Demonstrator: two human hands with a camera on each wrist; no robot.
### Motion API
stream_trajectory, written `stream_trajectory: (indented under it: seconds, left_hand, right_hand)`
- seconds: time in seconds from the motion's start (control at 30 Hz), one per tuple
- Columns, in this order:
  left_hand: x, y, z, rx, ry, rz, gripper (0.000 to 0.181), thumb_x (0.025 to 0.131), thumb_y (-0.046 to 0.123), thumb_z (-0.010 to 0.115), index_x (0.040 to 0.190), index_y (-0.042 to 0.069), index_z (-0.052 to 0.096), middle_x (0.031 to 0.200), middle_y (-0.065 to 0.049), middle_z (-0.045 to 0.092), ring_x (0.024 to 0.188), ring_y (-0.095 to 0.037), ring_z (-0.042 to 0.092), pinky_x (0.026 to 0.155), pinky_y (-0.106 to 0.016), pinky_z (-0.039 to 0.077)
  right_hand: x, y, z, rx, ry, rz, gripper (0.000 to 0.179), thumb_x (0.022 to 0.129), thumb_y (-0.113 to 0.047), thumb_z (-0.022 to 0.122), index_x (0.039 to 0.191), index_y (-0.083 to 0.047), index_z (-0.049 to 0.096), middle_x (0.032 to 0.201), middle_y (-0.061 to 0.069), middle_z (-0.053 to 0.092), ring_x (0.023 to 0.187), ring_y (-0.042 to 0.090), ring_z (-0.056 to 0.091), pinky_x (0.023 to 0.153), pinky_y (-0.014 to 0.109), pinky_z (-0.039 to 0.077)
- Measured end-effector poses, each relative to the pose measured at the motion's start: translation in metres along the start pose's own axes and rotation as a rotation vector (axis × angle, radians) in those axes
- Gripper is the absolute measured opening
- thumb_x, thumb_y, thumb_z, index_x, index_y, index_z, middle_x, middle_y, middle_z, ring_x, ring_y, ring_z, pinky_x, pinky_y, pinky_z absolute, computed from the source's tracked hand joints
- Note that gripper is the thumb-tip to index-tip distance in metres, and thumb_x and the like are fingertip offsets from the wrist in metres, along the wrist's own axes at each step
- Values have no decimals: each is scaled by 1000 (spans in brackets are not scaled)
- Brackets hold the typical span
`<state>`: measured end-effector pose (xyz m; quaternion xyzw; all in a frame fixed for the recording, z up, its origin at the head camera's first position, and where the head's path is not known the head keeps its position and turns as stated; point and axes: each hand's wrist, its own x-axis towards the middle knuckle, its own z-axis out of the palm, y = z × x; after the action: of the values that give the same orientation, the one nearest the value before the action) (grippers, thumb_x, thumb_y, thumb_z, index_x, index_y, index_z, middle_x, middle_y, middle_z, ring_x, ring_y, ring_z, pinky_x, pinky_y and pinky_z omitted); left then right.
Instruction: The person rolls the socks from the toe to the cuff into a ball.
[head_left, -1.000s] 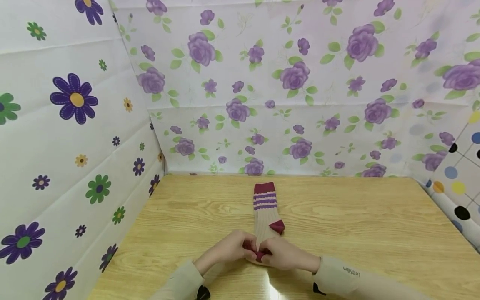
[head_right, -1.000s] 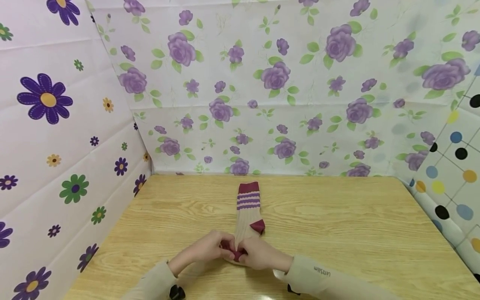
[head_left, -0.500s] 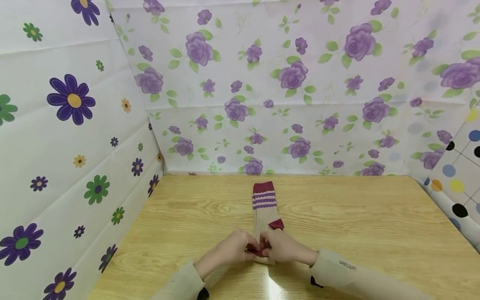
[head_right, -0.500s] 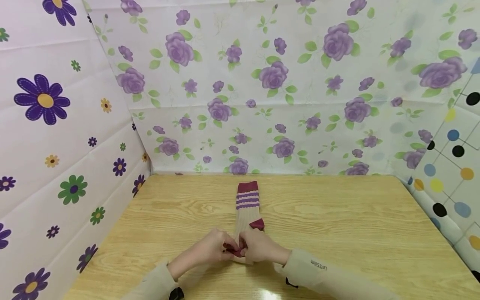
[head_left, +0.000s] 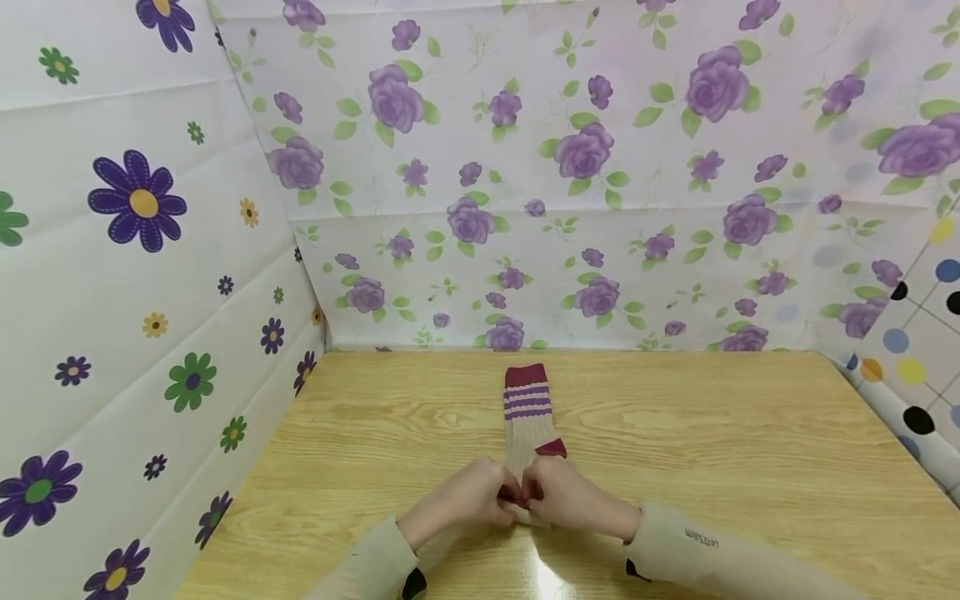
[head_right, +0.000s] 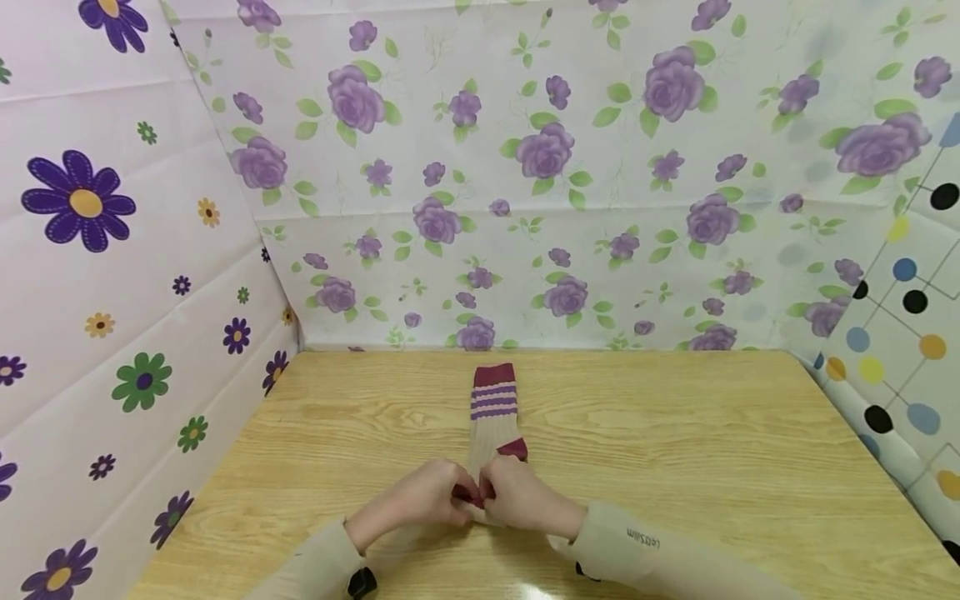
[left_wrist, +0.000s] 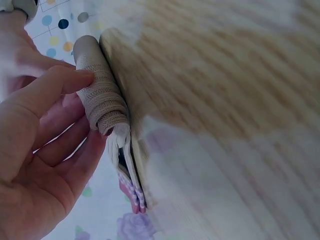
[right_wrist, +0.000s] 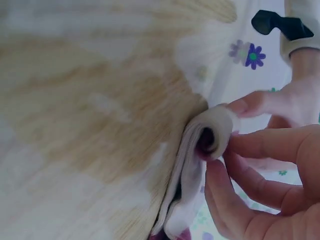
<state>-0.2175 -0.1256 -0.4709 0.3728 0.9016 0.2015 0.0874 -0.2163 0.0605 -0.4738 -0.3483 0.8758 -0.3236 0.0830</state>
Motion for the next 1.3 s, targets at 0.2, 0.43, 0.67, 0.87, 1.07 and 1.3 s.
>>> stream_trajectory:
  seconds: [0.2,0.43,0.67,0.87,1.07,1.3]
  left_hand:
    - [3,-8,0,-155,-7,-17,11,75,8,77,84,14,77,71,13,68,58,7,46,54,-9,43]
    - [6,-17,-5,-283,-63,5,12,85,22,74,95,15,78,82,9,74,64,7,56,63,-14,51]
    - [11,-25,-8,-402,-90,-70,14,85,10,73,100,11,73,89,1,73,78,0,64,71,-17,52]
    - [13,-25,-6,-370,50,-158,7,80,13,78,83,11,72,79,2,71,71,-1,60,65,-17,51]
    - [11,-14,-5,-249,103,-121,4,85,11,73,84,11,77,78,7,72,66,4,52,60,-14,46]
    - [10,-4,-6,-21,66,-51,17,78,19,80,92,11,74,84,5,71,68,4,53,62,-11,45]
  right_hand:
    - [-4,-7,-1,-97,-44,-49,16,79,-9,77,75,-8,61,74,-3,50,65,0,37,55,14,38]
    - [-3,-4,0,-280,-29,-136,24,72,-4,77,82,-10,57,74,-6,45,66,1,33,55,15,32]
    - [0,1,-1,-213,-36,-149,35,71,4,71,99,-9,56,66,-7,45,58,0,34,50,14,29]
    - [5,5,-4,-167,1,-155,17,77,1,71,79,-8,57,61,-9,38,54,-2,30,50,13,26]
    - [10,13,-6,-60,-27,-106,17,84,-4,69,72,-9,58,59,-10,36,53,-2,29,50,13,25]
    - [13,19,-10,-2,-43,-62,23,79,4,63,62,-10,57,55,-10,36,50,-1,28,48,15,24]
